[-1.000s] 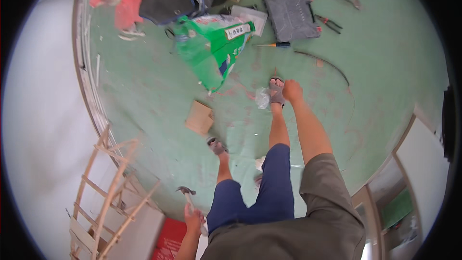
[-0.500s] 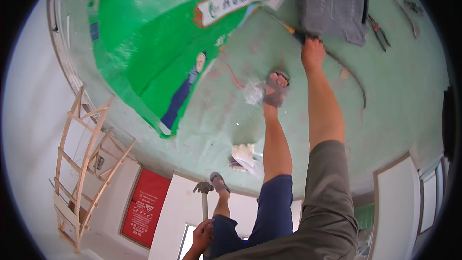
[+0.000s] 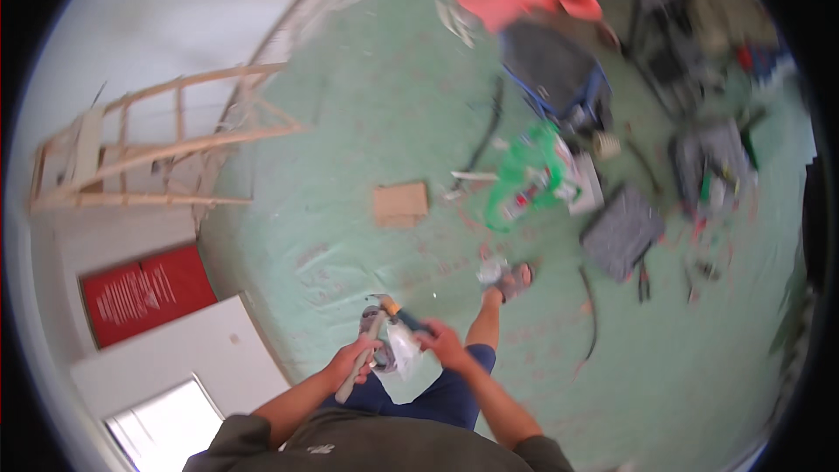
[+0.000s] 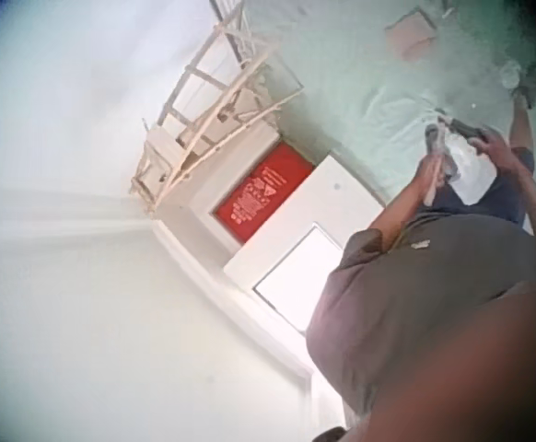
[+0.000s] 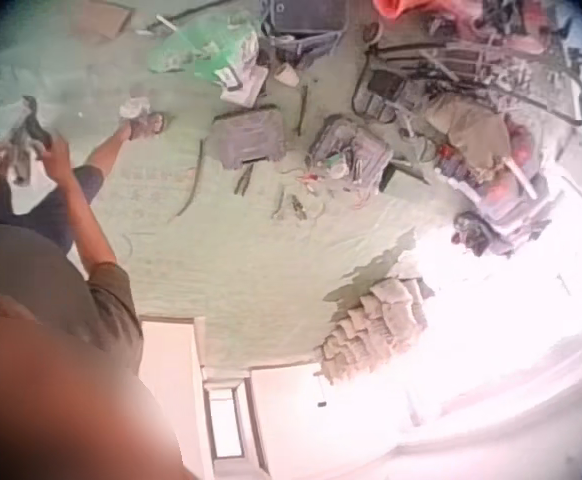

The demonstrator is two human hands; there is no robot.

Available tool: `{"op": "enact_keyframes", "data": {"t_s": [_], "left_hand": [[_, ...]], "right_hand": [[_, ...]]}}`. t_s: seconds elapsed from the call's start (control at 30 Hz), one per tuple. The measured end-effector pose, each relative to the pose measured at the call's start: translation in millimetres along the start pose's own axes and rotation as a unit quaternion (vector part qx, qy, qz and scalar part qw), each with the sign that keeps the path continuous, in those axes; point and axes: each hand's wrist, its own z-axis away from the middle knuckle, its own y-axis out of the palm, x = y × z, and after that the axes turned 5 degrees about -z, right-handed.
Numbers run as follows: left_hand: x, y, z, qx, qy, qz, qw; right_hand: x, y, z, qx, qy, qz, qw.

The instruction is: Installing a wall conduit for electrical wiring using a hammer and a screwdriver.

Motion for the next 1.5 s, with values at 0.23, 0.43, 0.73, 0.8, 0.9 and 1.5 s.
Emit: {"op": "enact_keyframes", "data": {"t_s": [0.23,0.43,0.73,0.8,0.9,1.5], "left_hand": [[-3.7,-88.2,15.4,0.176,0.144,-0.005,0.974],[-29.3,-212.0,42.9,0.228,0.374,-0.09,0.894],[-14.8,-510.0,61.3,0.238,0.534,0.346,0.734],[20.9,-600.9,19.2,0.146,0.492,0.393,0.763],[102.6,-690.0,-5.6,-0.15,0.355,0.4,0.832],[170.3,-1010.6,-7.6,-0.177,0.408,0.609,0.657]], "right_hand": [[100.0,137.3,27.1,0.111,-0.111,0.403,0.902],[119.4,261.2,-49.4,0.103,0.171,0.008,0.98],[140.0,375.9,-267.5,-0.102,0.059,-0.172,0.978],[165.1,348.5,-300.3,-0.1,0.086,-0.121,0.984],[143.0,362.0,-304.1,-0.106,0.08,0.117,0.984],[-32.8,784.8,-700.8,0.148,0.237,0.794,0.54]]}}
